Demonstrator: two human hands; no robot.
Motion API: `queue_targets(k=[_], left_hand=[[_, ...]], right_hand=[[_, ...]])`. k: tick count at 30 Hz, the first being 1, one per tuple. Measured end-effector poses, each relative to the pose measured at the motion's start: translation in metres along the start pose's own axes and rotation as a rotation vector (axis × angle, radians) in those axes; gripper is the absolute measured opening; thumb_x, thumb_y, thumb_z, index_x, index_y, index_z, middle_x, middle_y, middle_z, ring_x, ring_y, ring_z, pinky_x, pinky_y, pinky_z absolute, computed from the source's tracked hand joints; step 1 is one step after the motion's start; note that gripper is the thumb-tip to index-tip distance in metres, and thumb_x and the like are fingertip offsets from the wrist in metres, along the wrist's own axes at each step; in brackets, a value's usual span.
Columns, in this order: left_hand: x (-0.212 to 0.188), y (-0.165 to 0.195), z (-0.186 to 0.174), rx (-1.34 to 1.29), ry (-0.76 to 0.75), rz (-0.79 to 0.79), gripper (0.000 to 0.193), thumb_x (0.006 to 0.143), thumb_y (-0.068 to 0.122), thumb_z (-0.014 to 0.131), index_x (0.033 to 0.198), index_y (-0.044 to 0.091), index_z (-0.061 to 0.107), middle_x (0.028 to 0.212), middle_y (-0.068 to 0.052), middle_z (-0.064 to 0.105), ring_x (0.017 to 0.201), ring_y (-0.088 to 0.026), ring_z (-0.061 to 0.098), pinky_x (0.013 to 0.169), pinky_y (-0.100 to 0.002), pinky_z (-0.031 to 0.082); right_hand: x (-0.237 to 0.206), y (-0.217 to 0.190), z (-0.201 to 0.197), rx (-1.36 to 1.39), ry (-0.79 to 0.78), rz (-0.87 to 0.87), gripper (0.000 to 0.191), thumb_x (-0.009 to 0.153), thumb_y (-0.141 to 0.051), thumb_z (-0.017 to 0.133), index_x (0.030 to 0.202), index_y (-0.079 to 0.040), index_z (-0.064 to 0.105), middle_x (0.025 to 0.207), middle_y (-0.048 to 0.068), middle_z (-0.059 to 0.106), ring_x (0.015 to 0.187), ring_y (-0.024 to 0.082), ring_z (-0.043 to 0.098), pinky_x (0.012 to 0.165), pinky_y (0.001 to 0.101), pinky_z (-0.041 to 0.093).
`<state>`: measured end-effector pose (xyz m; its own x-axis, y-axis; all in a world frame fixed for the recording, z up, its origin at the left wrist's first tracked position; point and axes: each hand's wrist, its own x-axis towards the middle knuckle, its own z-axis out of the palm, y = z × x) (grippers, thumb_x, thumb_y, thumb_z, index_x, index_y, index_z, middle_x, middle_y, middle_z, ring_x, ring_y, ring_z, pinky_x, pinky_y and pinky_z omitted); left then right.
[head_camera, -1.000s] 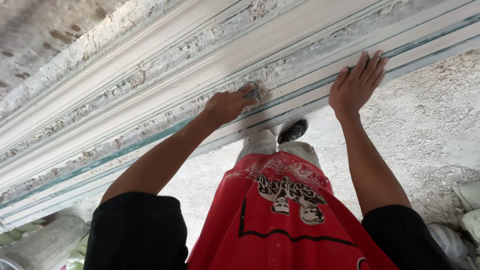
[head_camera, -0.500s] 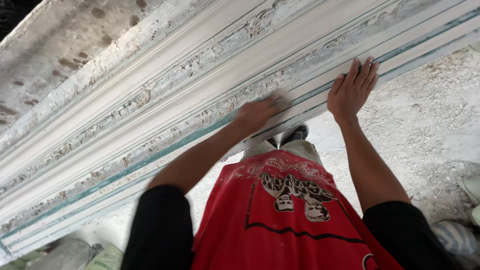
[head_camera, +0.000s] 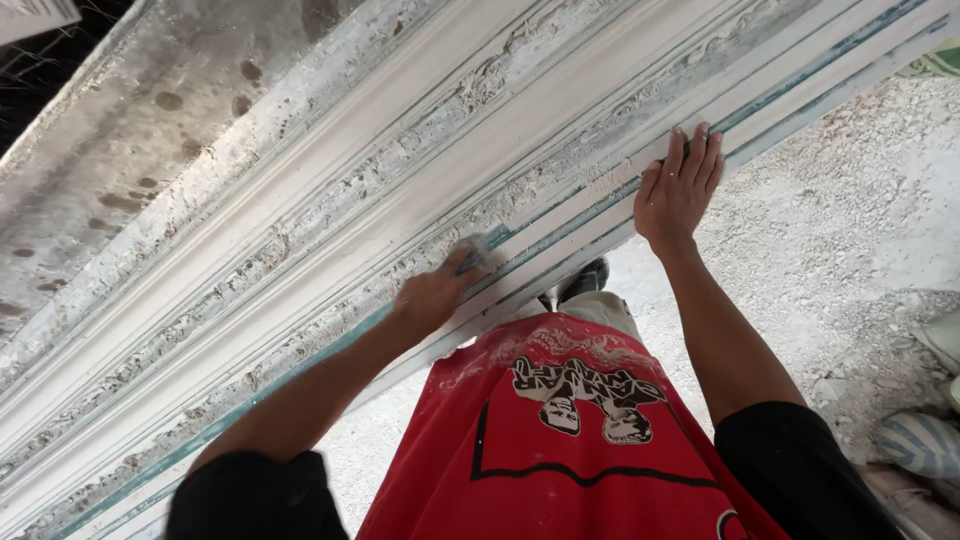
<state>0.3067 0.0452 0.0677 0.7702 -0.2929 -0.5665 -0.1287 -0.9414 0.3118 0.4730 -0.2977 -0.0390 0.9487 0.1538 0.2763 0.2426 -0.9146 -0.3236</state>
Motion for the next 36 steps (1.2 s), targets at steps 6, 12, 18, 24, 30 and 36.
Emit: queue_targets(k=[6, 12, 18, 24, 30, 36], left_hand=[[0.138, 0.063, -0.011, 0.007, 0.185, 0.149, 0.037, 0.098, 0.012, 0.056, 0.131, 0.027, 0.062, 0.154, -0.005, 0.050, 0.099, -0.032, 0.075, 0.080, -0.049, 0.062], [0.079, 0.041, -0.020, -0.013, 0.123, 0.126, 0.062, 0.092, 0.002, 0.054, 0.144, 0.035, 0.055, 0.161, -0.006, 0.040, 0.097, -0.034, 0.074, 0.078, -0.049, 0.062], [0.015, 0.000, -0.008, 0.015, -0.097, -0.062, 0.064, 0.091, 0.005, 0.054, 0.146, 0.037, 0.049, 0.169, -0.006, 0.022, 0.092, -0.033, 0.076, 0.077, -0.046, 0.064], [0.157, 0.093, -0.050, -0.071, 0.152, 0.100, 0.050, 0.098, 0.013, 0.051, 0.143, 0.035, 0.058, 0.145, -0.006, 0.056, 0.107, -0.033, 0.072, 0.089, -0.048, 0.060], [0.177, 0.108, -0.057, -0.084, 0.257, 0.123, 0.029, 0.100, 0.027, 0.054, 0.126, 0.030, 0.068, 0.153, -0.008, 0.049, 0.108, -0.033, 0.071, 0.088, -0.050, 0.058], [0.057, 0.036, -0.033, 0.069, -0.072, 0.023, 0.062, 0.090, 0.002, 0.055, 0.143, 0.034, 0.050, 0.167, -0.011, 0.026, 0.085, -0.036, 0.075, 0.068, -0.049, 0.063]], right_hand=[[0.000, 0.007, 0.000, 0.003, 0.016, -0.032, 0.050, 0.118, -0.026, 0.032, 0.156, 0.004, 0.044, 0.163, 0.034, 0.032, 0.154, 0.053, 0.024, 0.124, 0.0630, 0.020], [0.000, 0.006, -0.002, 0.032, -0.020, -0.020, 0.053, 0.117, -0.027, 0.033, 0.158, 0.005, 0.042, 0.164, 0.035, 0.030, 0.154, 0.054, 0.022, 0.124, 0.0637, 0.018], [0.001, -0.001, -0.006, 0.020, -0.009, 0.012, 0.051, 0.116, -0.024, 0.033, 0.158, 0.003, 0.041, 0.164, 0.035, 0.031, 0.154, 0.054, 0.023, 0.125, 0.0635, 0.017], [0.004, -0.004, -0.013, 0.017, -0.010, -0.006, 0.051, 0.116, -0.026, 0.035, 0.158, 0.003, 0.040, 0.164, 0.035, 0.030, 0.154, 0.054, 0.022, 0.124, 0.0647, 0.017], [0.008, 0.006, -0.022, 0.103, -0.041, -0.077, 0.061, 0.113, -0.027, 0.042, 0.156, 0.015, 0.031, 0.163, 0.039, 0.026, 0.153, 0.056, 0.018, 0.123, 0.0658, 0.016], [-0.004, 0.009, -0.011, 0.075, -0.006, -0.016, 0.055, 0.113, -0.021, 0.043, 0.156, 0.012, 0.035, 0.167, 0.033, 0.029, 0.157, 0.052, 0.021, 0.127, 0.0621, 0.017]])
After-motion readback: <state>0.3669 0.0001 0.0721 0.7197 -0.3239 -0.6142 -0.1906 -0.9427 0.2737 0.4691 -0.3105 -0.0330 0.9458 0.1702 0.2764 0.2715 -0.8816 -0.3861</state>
